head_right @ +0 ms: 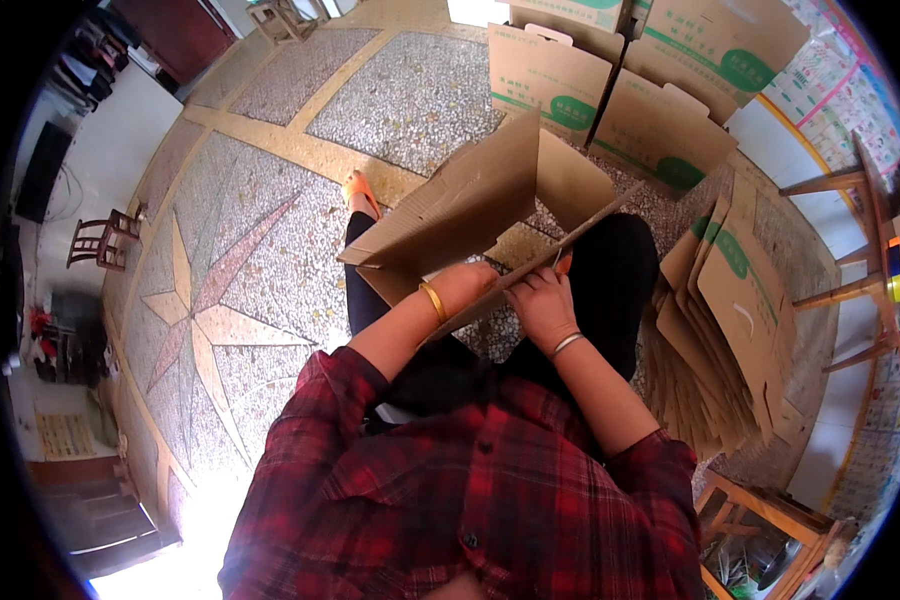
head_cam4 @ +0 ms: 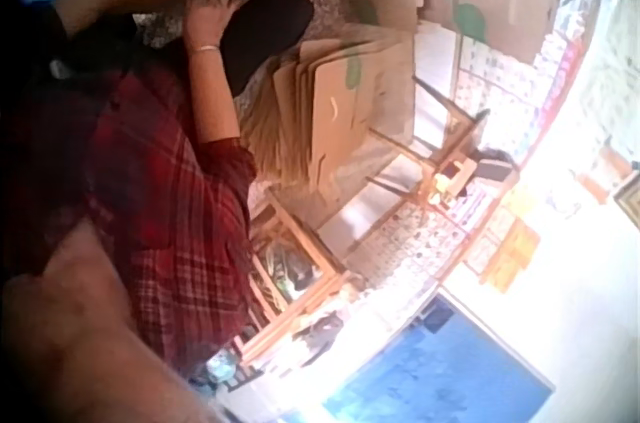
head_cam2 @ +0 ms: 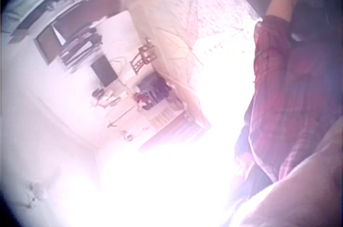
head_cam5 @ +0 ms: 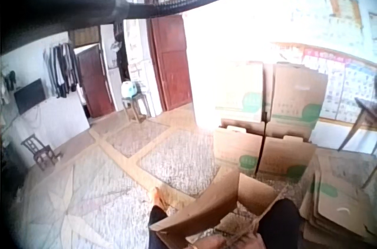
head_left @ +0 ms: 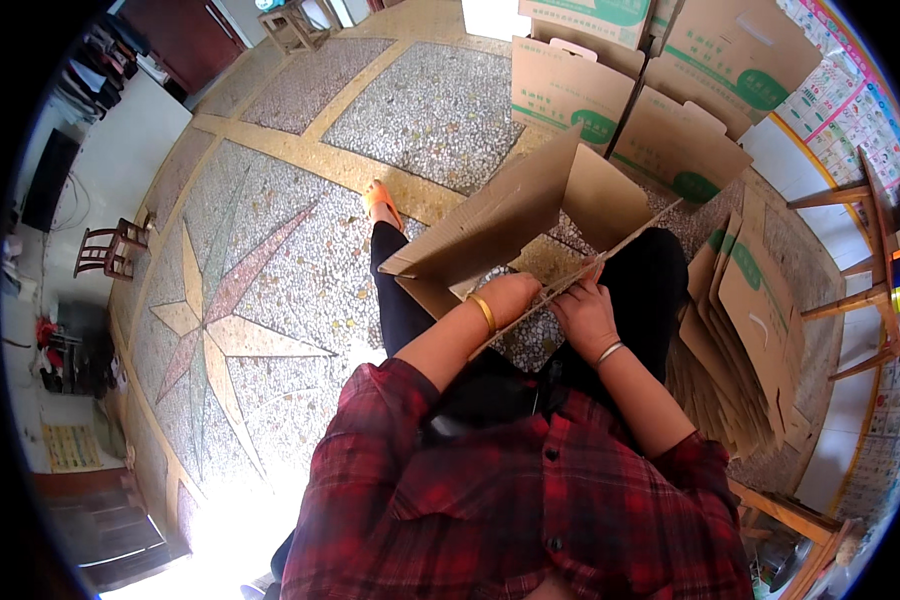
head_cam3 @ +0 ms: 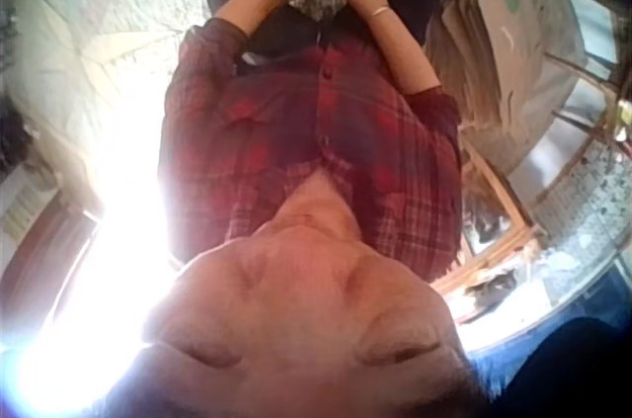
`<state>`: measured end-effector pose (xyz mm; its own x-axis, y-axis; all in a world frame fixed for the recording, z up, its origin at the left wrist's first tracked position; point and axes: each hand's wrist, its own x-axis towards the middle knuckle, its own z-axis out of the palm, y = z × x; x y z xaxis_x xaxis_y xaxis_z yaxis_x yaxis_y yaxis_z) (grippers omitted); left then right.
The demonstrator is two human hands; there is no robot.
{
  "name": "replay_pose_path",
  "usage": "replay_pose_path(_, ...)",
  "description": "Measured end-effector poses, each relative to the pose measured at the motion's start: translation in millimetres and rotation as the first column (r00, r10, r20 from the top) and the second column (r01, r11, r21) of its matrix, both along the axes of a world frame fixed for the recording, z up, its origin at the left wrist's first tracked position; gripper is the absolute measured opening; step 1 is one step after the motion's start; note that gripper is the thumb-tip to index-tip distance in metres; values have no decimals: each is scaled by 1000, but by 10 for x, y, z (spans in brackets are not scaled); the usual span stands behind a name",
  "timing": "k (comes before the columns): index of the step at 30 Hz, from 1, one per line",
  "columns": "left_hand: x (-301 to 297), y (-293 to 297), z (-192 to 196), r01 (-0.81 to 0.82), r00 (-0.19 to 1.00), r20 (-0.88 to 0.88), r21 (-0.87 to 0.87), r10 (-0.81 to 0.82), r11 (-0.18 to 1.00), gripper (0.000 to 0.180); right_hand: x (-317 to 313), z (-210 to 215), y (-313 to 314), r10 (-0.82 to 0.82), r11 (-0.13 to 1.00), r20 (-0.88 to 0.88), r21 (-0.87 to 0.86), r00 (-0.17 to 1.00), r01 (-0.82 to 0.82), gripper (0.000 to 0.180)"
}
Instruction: The person sits on the floor and assembles flat cardboard boxes by folding the flaps and securing them with white plastic zip ties. They repeatedly pick up a flat box, fold it into shape, retrieve a zip tie from a plastic bag, and fasten the box before stacking it.
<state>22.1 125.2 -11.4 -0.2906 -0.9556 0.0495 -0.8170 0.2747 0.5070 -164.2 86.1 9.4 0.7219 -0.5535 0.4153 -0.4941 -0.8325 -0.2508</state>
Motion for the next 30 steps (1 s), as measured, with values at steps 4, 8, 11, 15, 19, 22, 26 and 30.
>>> replay_pose_path(4, -24, -2, -57, 2, 1000, 22, -24, -2, 1000, 14, -88, -53, -76, 72, 996, -124, -50, 990, -79, 13)
replay_pose_path(8, -4, 19, -97, -5, 999, 54, -40, 7, 999, 16, -32, -127, -24, 34, 997, -137, -70, 990, -44, 16)
replay_pose_path(11, -30, 11, -12, 23, 999, 48, -65, -20, 998, 16, -20, -248, -18, 20, 999, -73, -46, 997, -23, 14)
replay_pose_path(15, -30, 15, 113, 79, 993, 90, -36, -75, 996, 17, 11, -279, 7, 9, 998, -35, -64, 999, -12, 14)
replay_pose_path(19, 8, 51, 148, 87, 996, 11, 65, -88, 994, 19, -16, -254, 36, 12, 999, -76, -41, 997, -15, 13)
replay_pose_path(22, 116, 39, -162, 83, 996, -13, 84, -83, 993, 20, 15, -224, 33, 27, 999, -64, -42, 998, -30, 14)
replay_pose_path(26, 124, 63, -348, 47, 997, 59, 90, -52, 995, 20, -12, -150, 5, 67, 997, -161, -30, 985, -73, 15)
replay_pose_path(30, -94, 20, 98, 8, 994, 109, 153, -25, 988, 23, -132, -204, -53, 23, 983, -289, -167, 957, -74, 18)
